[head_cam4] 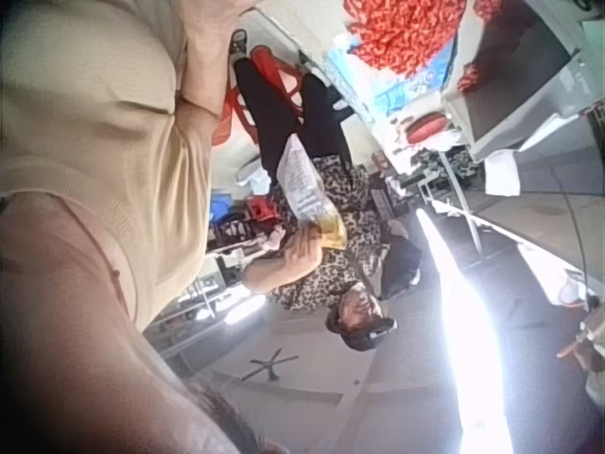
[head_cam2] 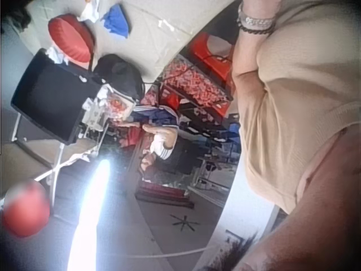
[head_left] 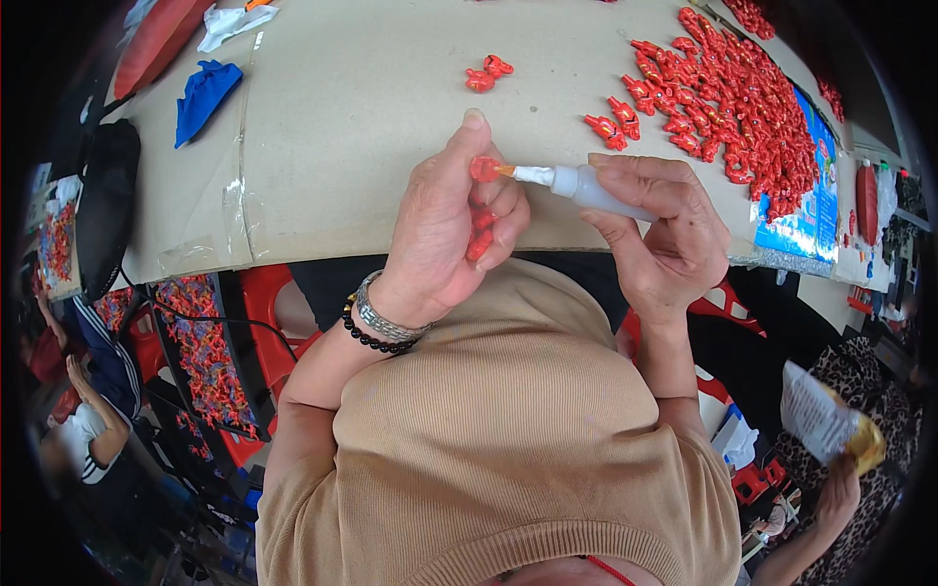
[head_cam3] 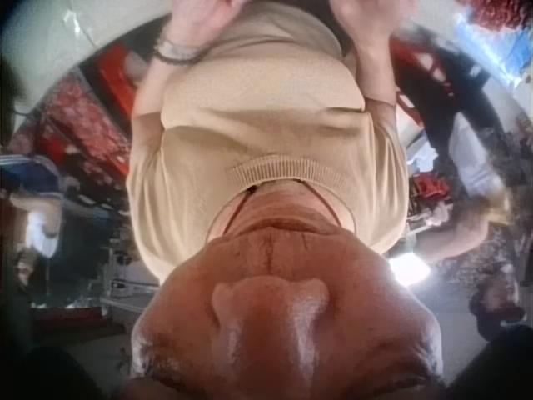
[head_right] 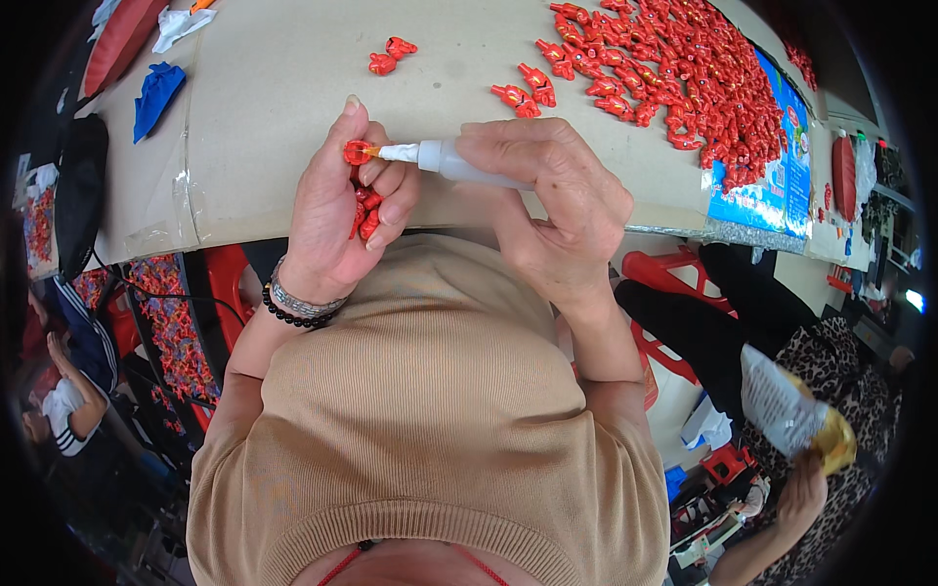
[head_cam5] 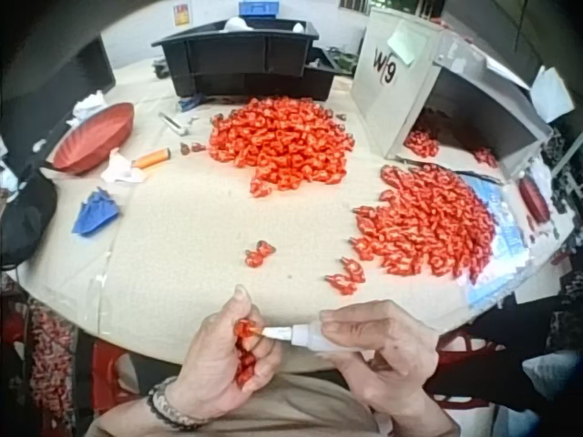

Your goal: The recorder is gluing small red plastic components together using a precision applicator bottle.

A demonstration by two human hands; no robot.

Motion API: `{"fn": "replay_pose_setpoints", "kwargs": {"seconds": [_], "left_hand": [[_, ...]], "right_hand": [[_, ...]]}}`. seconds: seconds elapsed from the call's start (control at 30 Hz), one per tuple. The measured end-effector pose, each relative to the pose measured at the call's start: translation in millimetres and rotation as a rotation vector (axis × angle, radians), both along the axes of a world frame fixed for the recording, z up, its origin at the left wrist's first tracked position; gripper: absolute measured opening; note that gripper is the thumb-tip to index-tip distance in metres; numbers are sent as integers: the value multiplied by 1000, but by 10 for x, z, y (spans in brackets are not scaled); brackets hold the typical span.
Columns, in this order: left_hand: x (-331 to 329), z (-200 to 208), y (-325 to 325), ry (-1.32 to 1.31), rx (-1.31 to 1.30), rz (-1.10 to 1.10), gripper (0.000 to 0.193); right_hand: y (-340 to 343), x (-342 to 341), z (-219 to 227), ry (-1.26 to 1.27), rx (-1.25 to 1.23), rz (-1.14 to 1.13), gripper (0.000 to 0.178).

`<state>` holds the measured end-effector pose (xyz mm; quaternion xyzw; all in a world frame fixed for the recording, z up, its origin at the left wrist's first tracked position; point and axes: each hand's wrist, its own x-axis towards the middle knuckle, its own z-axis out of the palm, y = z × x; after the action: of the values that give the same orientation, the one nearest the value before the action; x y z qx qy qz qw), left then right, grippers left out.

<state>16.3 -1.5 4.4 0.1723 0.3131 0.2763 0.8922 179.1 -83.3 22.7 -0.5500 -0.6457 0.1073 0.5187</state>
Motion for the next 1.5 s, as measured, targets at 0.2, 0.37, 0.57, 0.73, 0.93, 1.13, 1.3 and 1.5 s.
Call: {"fn": "replay_pose_setpoints", "kwargs": {"seconds": [0.2,0.37,0.57,0.73,0.93,1.13,1.3,1.5], "left_hand": [[-4,-3,8,-6,-9,2,45],[-11,-4,11,-16,-12,-2,45],[-20,-11,17,-34,-10,-12,46],[-16,-20,23,-46,-21,-8,46],[-12,-19,21,-35,4,-12,46],[-9,-12,24,-63,5,-14,47],[-54,14,29,-68,-18,-39,48],[-152,-34,-22,-150,-40,-80,52]], "right_hand": [[18,8,4,-19,22,-22,30],[16,-9,24,-9,16,-16,30],[24,-1,16,-40,10,-18,30],[20,-15,37,-27,22,-45,30],[31,-20,7,-31,20,-14,31],[62,10,-39,-38,83,-35,35],[211,48,44,712,-175,-95,33],[517,3,44,797,-279,-53,29]]}}
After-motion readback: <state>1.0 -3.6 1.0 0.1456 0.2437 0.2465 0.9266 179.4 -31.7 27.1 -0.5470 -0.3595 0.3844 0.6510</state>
